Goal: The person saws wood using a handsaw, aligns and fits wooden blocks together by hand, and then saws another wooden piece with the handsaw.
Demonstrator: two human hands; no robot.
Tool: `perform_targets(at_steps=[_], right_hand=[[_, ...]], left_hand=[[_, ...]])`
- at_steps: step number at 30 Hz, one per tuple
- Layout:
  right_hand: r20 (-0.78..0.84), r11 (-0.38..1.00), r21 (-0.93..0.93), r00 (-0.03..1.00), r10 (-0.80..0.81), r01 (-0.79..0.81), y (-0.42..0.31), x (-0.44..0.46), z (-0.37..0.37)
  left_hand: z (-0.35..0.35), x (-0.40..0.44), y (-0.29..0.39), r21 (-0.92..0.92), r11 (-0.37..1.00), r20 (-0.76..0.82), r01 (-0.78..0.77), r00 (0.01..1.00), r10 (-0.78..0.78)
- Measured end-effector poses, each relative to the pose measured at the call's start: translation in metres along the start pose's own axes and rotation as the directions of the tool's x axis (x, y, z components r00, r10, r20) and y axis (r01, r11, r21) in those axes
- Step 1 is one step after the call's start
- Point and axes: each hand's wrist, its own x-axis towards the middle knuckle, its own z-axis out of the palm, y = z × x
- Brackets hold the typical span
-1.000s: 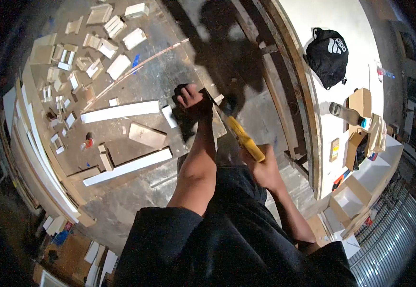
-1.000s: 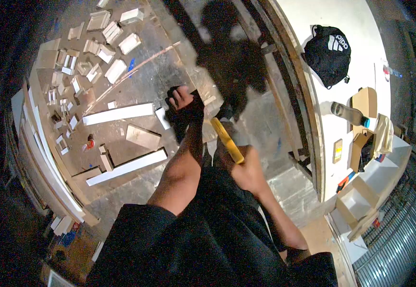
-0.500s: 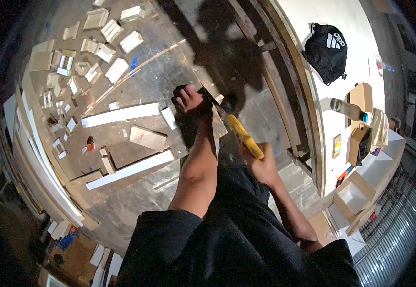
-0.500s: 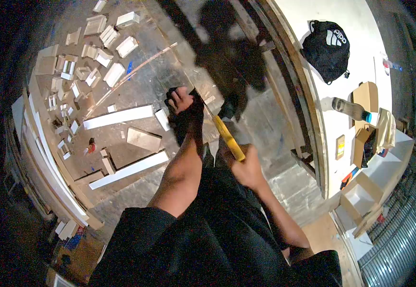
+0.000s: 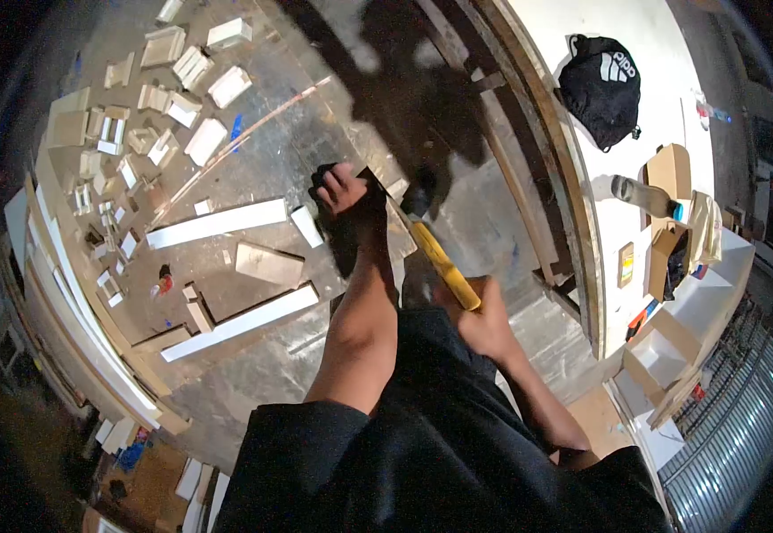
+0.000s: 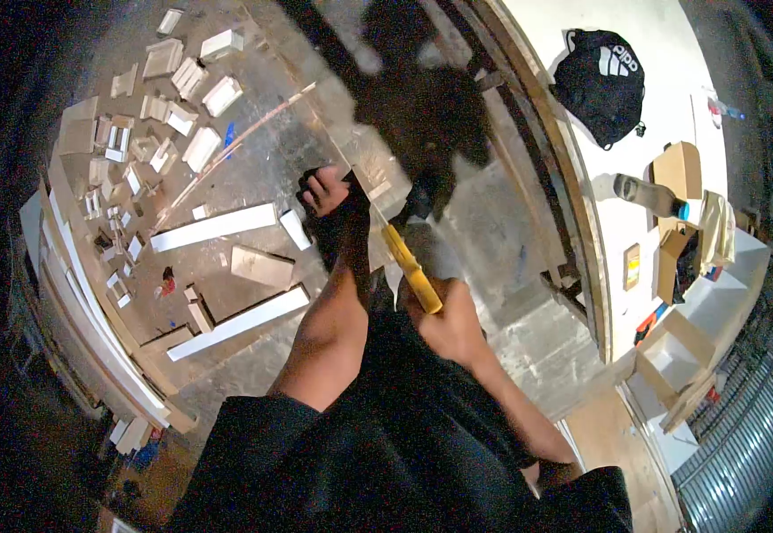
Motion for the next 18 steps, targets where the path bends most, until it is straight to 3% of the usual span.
perform_targets(at_steps=[2,4,5,7,9,11,13,14,16,17,18], right_hand=[[0.062,0.999,0.014,0.997,0.045,-0.046,0.034,0.01,0.011],[-0.076,0.96,-0.28,0.996,-0.046,0.023,0.047,0.034,0.029],[0.009,0.991,-0.119,0.998,-0.068,0.069,0.052,0.024,0.016],[0.015,0.999,-0.031,0.999,-0.031,0.032,0.021,0.004,0.001],[-0.031,0.994,-0.08,0.997,0.074,-0.076,0.009,0.002,0.002],[-0.086,0.986,-0.164,0.996,-0.011,-0.004,0.062,0.03,0.03],[0.027,0.968,-0.251,1.0,0.001,0.006,0.07,0.025,0.027],[0.02,0.992,-0.128,1.0,0.01,-0.007,0.021,0.008,0.009],[-0.003,0.999,-0.041,1.0,0.004,-0.004,0.029,-0.003,0.001],[0.001,0.999,-0.036,1.0,0.014,-0.014,0.042,0.002,0.008],[-0.047,0.987,-0.161,0.999,0.02,-0.027,0.063,0.015,0.021]], left_hand=[[-0.003,-0.001,-0.006,0.034,0.995,0.096,-0.094,0.991,0.091],[-0.017,0.006,-0.005,0.127,0.956,0.16,-0.265,0.956,0.244],[-0.005,0.008,-0.005,0.12,0.954,0.152,-0.274,0.955,0.255],[0.015,-0.003,-0.009,0.04,0.999,0.057,0.0,0.998,-0.003],[0.007,-0.005,-0.01,0.04,0.999,0.027,-0.034,0.999,0.033],[0.0,-0.002,0.001,0.018,0.997,-0.017,-0.073,0.997,0.073],[-0.006,0.003,0.002,0.005,1.0,0.034,0.004,0.999,-0.004],[-0.013,0.006,0.004,-0.065,0.998,0.087,0.02,0.996,-0.014],[-0.016,0.006,0.01,0.019,0.998,0.064,0.054,0.996,-0.055],[-0.016,0.003,0.005,0.025,0.998,0.073,0.05,0.996,-0.052],[-0.012,0.005,-0.001,0.004,1.0,0.07,-0.03,0.997,0.03]])
